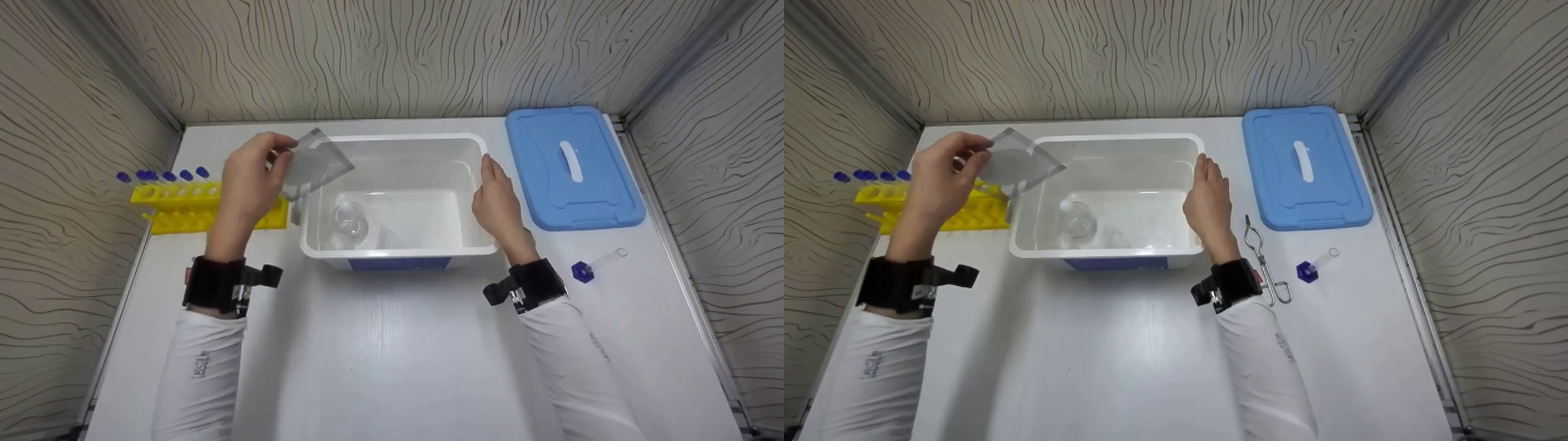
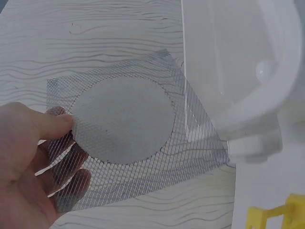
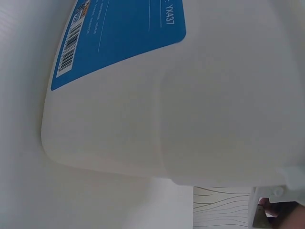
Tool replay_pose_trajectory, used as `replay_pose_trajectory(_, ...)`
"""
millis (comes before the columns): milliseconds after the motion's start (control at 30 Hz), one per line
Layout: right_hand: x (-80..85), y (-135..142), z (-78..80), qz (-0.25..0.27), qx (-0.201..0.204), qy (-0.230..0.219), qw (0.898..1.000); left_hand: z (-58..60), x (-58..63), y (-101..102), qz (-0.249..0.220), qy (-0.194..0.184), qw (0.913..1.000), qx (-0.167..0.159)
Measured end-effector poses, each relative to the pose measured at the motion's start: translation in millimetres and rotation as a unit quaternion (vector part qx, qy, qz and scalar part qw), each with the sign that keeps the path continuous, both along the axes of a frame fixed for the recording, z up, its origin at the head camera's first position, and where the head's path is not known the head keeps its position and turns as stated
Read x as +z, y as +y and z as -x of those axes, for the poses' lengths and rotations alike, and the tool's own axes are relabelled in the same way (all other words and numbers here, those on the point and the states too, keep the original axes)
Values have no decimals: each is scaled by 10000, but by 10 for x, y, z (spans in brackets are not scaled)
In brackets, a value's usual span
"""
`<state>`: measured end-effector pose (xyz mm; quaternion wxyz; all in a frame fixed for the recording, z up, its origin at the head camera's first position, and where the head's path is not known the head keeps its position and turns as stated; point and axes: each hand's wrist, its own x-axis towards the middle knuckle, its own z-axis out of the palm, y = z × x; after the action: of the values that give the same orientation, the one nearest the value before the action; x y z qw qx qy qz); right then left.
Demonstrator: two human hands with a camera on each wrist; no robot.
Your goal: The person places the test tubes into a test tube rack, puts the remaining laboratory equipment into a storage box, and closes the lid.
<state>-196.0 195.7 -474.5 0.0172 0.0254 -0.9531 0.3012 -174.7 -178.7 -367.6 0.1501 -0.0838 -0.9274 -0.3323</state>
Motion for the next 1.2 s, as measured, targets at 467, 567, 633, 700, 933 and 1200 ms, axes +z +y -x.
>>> replay_pose_trajectory(467, -11, 16, 1, 2, -55, -14, 10000, 236, 97, 617, 517, -101, 9955, -788)
replay_pose_trajectory(567, -14, 12, 1, -8, -31, 5, 10000, 278, 50, 732, 625, -217, 9939, -888)
replay_pose_trajectory(633, -13, 11, 0, -15, -29, 28, 10000, 308, 9, 806, 714, -315, 9923, -958)
replay_pose_trajectory(700, -11, 8, -1, -21, -27, 37, 10000, 340, -37, 877, 841, -407, 9902, -1035)
replay_pose_trajectory(933, -1, -1, -1, 1, -40, -23, 10000, 437, -236, 1081, 1186, -825, 9789, -1447)
replay_pose_trajectory(1200, -6, -1, -5, 64, -39, 9, 10000, 506, -417, 1234, 1751, -1802, 9553, -1557)
